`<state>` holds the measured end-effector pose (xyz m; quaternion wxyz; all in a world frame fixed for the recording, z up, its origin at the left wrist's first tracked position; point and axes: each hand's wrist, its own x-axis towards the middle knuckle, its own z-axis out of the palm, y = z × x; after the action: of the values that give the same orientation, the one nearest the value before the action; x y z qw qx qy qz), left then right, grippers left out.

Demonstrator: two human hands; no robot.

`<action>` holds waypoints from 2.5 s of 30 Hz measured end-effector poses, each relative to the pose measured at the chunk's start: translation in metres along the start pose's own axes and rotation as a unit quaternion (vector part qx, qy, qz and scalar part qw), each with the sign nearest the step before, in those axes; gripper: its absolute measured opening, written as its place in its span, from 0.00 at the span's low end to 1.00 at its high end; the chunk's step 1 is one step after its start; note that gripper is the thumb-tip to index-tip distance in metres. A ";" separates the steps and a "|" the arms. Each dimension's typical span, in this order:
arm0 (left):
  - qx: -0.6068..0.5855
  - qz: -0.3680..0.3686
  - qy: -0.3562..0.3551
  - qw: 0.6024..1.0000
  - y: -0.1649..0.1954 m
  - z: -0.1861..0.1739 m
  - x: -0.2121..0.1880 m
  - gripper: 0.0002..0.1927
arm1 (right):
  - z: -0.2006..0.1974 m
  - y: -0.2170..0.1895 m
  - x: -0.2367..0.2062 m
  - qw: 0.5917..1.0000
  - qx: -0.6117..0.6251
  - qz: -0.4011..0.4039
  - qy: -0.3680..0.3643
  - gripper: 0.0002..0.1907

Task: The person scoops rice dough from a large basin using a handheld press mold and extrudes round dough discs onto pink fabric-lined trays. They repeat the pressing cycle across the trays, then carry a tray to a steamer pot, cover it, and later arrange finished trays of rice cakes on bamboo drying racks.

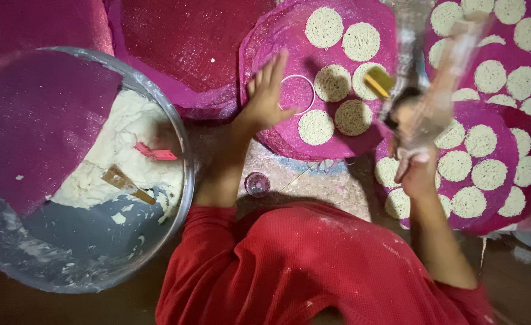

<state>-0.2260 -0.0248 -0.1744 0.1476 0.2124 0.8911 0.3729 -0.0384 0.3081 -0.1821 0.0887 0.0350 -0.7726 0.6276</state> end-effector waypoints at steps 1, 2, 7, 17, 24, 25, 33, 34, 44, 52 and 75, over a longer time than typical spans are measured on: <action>-0.024 -0.005 0.022 0.999 0.003 -0.004 0.005 0.66 | 0.002 -0.003 0.009 0.998 -0.025 0.044 -0.047 0.41; -0.272 0.056 0.010 0.961 0.005 -0.007 0.011 0.58 | 0.004 -0.007 0.020 0.990 -0.054 0.086 -0.101 0.41; -0.839 0.300 -0.085 0.447 0.008 -0.005 0.034 0.38 | 0.022 -0.035 0.096 0.858 -0.129 0.306 -0.392 0.40; -0.876 0.314 0.052 0.363 -0.052 -0.023 0.044 0.25 | 0.102 -0.102 0.171 0.792 -0.427 0.252 -0.356 0.42; -0.890 0.286 0.096 0.343 -0.063 0.005 0.050 0.22 | 0.108 -0.107 0.167 0.762 -0.441 0.275 -0.386 0.46; -0.898 0.276 0.102 0.328 -0.061 0.011 0.055 0.22 | 0.105 -0.108 0.168 0.758 -0.453 0.277 -0.378 0.45; -0.876 0.264 0.137 0.380 -0.053 0.000 0.082 0.17 | 0.101 -0.104 0.177 0.764 -0.538 0.174 -0.309 0.41; -0.875 0.254 0.137 0.388 -0.054 -0.006 0.081 0.16 | 0.104 -0.100 0.178 0.778 -0.522 0.170 -0.305 0.40; -0.876 0.196 0.161 0.410 -0.067 -0.019 0.057 0.15 | 0.121 -0.085 0.165 0.816 -0.433 0.198 -0.327 0.38; -0.883 0.146 0.213 0.392 -0.051 -0.019 0.078 0.16 | 0.111 -0.098 0.175 0.793 -0.497 0.185 -0.299 0.36; 0.085 0.089 -0.012 0.992 -0.044 0.022 -0.003 0.53 | 0.056 -0.039 0.107 0.987 -0.100 -0.105 -0.070 0.38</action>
<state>-0.2254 -0.0404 -0.2209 0.1053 0.3073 0.8953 0.3049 -0.1423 0.2514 -0.1364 0.1029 0.1505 -0.8280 0.5302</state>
